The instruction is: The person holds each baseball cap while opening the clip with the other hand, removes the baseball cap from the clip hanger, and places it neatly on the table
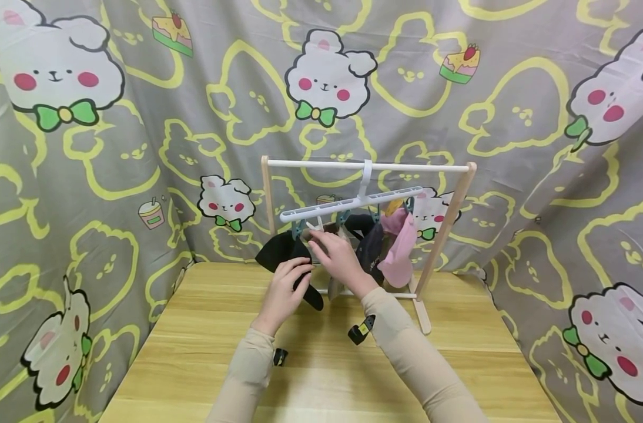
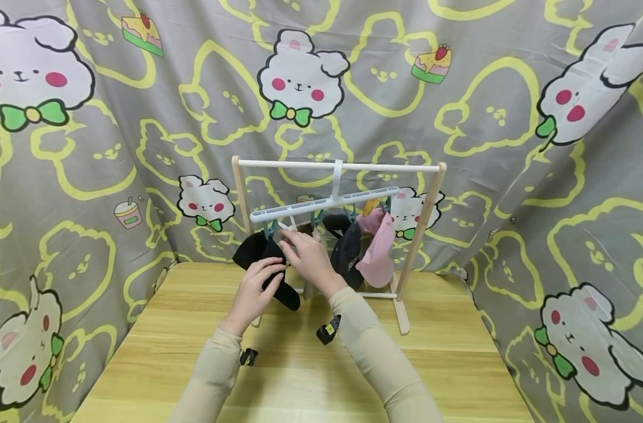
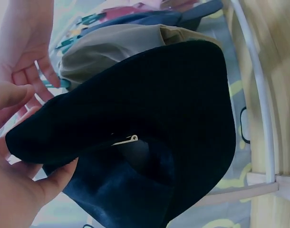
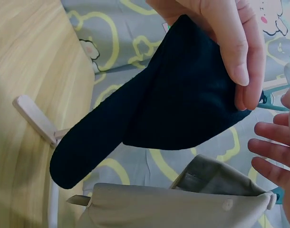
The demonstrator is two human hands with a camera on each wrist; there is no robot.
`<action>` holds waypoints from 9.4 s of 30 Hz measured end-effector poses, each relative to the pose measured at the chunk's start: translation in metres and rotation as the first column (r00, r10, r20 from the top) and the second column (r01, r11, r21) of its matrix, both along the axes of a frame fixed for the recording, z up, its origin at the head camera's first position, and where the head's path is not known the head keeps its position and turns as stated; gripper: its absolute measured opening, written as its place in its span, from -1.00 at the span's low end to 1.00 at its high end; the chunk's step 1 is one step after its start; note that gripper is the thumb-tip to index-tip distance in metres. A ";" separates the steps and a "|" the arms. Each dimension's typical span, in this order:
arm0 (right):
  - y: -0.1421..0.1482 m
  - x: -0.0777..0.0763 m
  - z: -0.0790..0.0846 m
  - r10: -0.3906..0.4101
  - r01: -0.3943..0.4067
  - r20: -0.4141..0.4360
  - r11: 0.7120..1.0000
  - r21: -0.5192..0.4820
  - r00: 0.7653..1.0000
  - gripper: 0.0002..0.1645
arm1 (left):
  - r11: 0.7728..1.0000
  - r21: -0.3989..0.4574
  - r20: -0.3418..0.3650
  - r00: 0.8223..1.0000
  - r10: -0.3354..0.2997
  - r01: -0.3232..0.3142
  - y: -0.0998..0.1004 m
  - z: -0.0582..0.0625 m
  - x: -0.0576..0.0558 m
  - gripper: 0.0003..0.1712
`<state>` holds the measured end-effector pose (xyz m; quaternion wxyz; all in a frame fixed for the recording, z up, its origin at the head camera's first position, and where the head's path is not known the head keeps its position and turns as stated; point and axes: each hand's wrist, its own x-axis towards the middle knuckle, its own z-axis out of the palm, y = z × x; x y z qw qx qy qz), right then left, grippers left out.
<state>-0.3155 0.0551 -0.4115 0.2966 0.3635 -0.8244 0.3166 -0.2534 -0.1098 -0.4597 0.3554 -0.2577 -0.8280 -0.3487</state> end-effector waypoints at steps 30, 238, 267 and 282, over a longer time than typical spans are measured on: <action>-0.014 -0.001 0.004 -0.021 0.021 0.058 1.000 -0.004 0.998 -0.63 | 0.988 0.148 -0.012 0.999 0.033 -0.031 -0.011 0.005 0.011 -0.85; -0.049 0.015 0.024 -0.218 0.289 0.235 0.899 -0.329 0.947 -0.67 | 0.981 0.135 -0.048 0.988 0.146 -0.139 -0.070 -0.028 0.040 -0.49; -0.048 0.014 0.022 -0.222 0.288 0.224 0.899 -0.330 0.949 -0.66 | 0.943 0.207 -0.016 0.963 0.268 -0.259 -0.117 -0.063 0.065 -0.45; -0.048 0.014 0.022 -0.211 0.279 0.224 0.900 -0.335 0.951 -0.67 | 0.912 0.200 0.081 0.934 0.348 -0.358 -0.135 -0.084 0.082 -0.50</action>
